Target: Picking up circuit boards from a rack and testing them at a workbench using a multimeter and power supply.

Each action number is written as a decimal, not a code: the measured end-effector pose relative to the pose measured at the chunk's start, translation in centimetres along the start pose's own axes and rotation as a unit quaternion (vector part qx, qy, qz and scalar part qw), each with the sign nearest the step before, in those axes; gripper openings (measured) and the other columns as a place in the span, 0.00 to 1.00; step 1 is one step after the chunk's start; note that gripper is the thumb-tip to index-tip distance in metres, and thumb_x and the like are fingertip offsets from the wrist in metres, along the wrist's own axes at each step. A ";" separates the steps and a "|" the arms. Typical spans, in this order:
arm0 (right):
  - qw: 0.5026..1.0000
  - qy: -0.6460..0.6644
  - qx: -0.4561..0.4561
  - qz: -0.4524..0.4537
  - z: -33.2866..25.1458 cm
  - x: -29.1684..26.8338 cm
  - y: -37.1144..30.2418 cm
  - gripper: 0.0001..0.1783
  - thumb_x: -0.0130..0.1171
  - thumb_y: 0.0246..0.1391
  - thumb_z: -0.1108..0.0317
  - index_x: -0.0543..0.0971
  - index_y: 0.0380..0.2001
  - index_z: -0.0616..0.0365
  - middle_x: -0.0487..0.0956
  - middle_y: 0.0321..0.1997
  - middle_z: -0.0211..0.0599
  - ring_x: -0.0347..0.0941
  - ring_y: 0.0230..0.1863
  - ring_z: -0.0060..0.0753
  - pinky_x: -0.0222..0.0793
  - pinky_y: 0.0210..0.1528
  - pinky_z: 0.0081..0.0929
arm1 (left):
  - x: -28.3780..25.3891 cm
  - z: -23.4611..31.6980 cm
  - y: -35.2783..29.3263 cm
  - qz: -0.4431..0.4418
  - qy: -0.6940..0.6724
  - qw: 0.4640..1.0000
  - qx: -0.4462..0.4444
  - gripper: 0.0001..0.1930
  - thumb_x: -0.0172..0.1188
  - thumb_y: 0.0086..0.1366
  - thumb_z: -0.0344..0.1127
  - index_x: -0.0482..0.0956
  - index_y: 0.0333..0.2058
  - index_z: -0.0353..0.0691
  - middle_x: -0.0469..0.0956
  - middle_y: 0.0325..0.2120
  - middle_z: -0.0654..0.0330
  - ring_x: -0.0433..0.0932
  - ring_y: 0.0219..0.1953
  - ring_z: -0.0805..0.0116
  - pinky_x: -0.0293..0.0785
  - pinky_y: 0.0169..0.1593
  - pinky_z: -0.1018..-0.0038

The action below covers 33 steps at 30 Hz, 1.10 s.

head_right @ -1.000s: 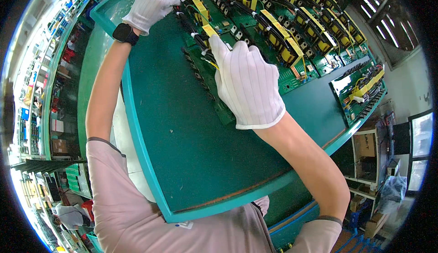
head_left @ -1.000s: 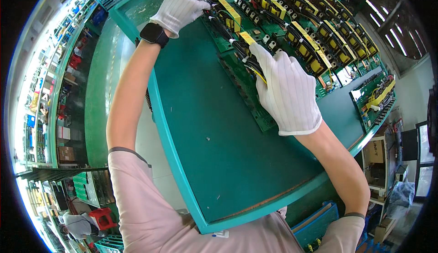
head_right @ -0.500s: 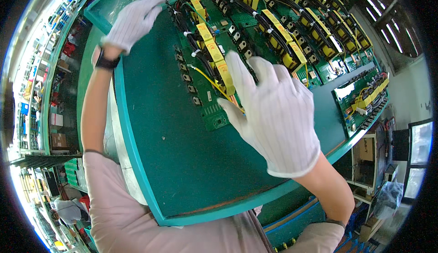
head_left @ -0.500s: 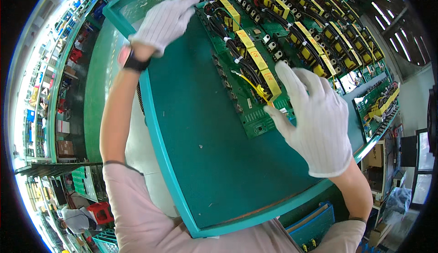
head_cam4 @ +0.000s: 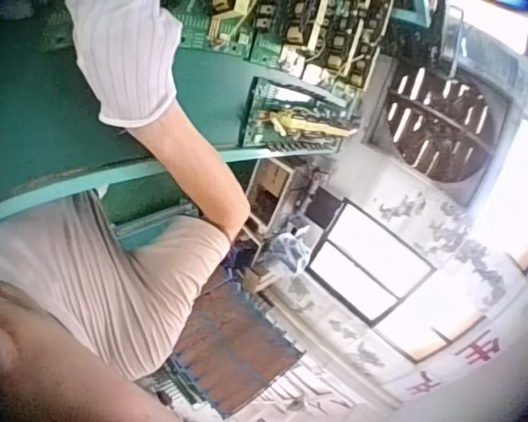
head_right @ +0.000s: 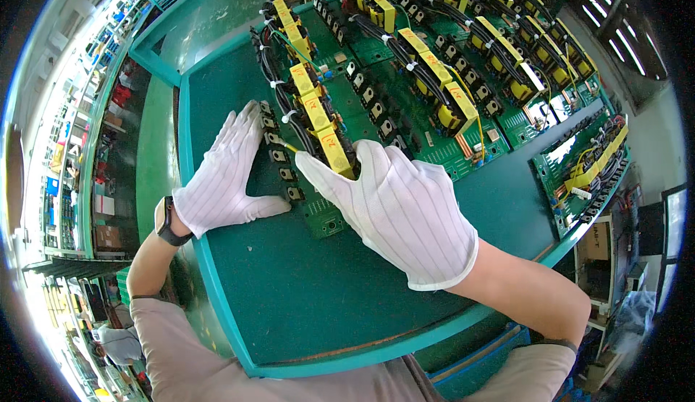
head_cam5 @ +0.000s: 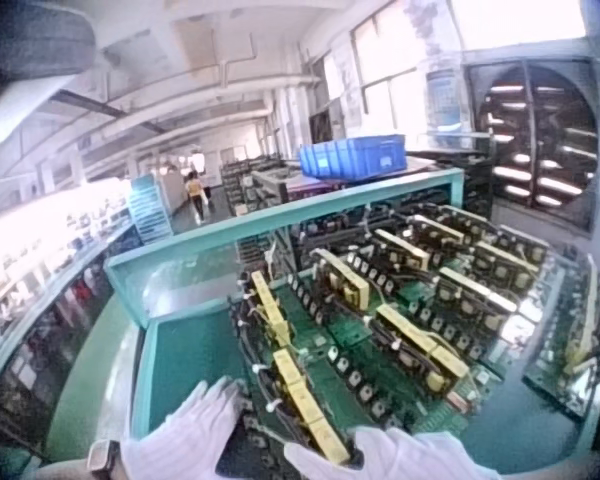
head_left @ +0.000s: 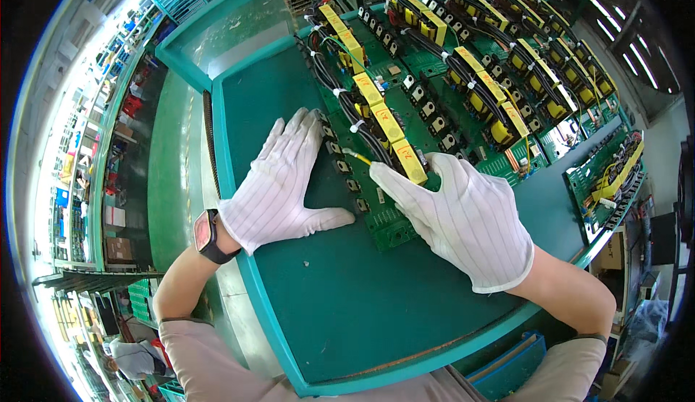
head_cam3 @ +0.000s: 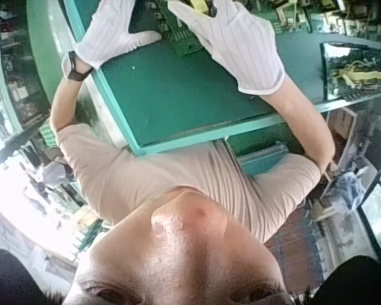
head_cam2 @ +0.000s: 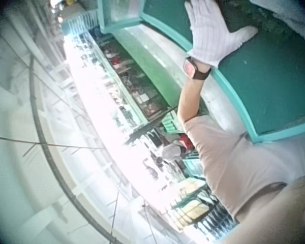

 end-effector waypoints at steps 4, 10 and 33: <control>0.999 0.043 0.012 -0.028 -0.1 0.0 -0.1 0.33 0.63 0.49 0.65 0.74 0.61 0.32 0.70 0.36 0.35 0.71 0.30 0.28 0.66 0.22 0.25 | 0.0 -0.1 0.0 -0.011 -0.012 1.000 -0.020 0.63 0.58 0.53 0.76 0.53 0.63 0.16 0.57 0.63 0.28 0.56 0.69 0.35 0.47 0.72 0.48; 0.997 0.041 0.020 -0.060 0.1 0.8 -0.3 0.37 0.67 0.44 0.64 0.74 0.62 0.33 0.71 0.40 0.37 0.72 0.36 0.30 0.69 0.27 0.26 | 0.3 -0.2 0.4 -0.008 -0.010 1.000 -0.013 0.60 0.60 0.52 0.72 0.54 0.63 0.16 0.57 0.63 0.28 0.56 0.69 0.36 0.47 0.72 0.49; 0.995 0.010 0.038 -0.094 0.3 0.8 -0.1 0.40 0.68 0.40 0.65 0.73 0.62 0.30 0.69 0.45 0.40 0.72 0.37 0.34 0.68 0.29 0.29 | 0.6 0.5 1.1 -0.007 0.006 1.000 -0.027 0.57 0.65 0.50 0.66 0.58 0.61 0.15 0.60 0.61 0.27 0.57 0.68 0.36 0.50 0.72 0.49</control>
Point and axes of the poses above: each hand's wrist, its own y-axis towards the middle knuckle, its own x-axis out of the palm, z = x × y, the point moved 6 cm from there along y, towards the middle knuckle
